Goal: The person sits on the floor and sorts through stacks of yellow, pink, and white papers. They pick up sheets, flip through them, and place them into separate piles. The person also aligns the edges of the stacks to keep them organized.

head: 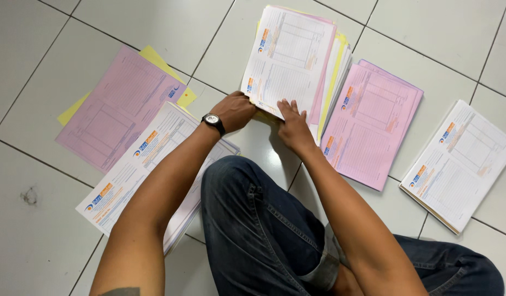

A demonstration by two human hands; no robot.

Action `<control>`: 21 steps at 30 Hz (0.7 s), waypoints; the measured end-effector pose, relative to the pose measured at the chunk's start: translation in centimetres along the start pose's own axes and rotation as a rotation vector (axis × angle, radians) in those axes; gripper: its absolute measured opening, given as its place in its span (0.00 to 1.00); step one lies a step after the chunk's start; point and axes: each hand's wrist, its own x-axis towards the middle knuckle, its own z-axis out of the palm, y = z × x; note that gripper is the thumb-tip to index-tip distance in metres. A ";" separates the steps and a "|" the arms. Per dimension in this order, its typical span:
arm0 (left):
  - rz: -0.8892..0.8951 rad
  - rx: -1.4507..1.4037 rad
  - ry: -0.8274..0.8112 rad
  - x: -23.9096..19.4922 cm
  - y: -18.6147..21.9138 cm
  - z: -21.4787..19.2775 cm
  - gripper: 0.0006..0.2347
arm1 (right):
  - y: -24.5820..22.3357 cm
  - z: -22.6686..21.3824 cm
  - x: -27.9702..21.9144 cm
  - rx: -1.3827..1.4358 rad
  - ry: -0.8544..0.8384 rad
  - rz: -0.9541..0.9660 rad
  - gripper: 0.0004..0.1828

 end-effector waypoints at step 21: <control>-0.148 -0.449 0.943 4.1 14.0 -19.2 0.10 | 0.8 -13.8 -13.2 1.843 0.351 0.231 0.24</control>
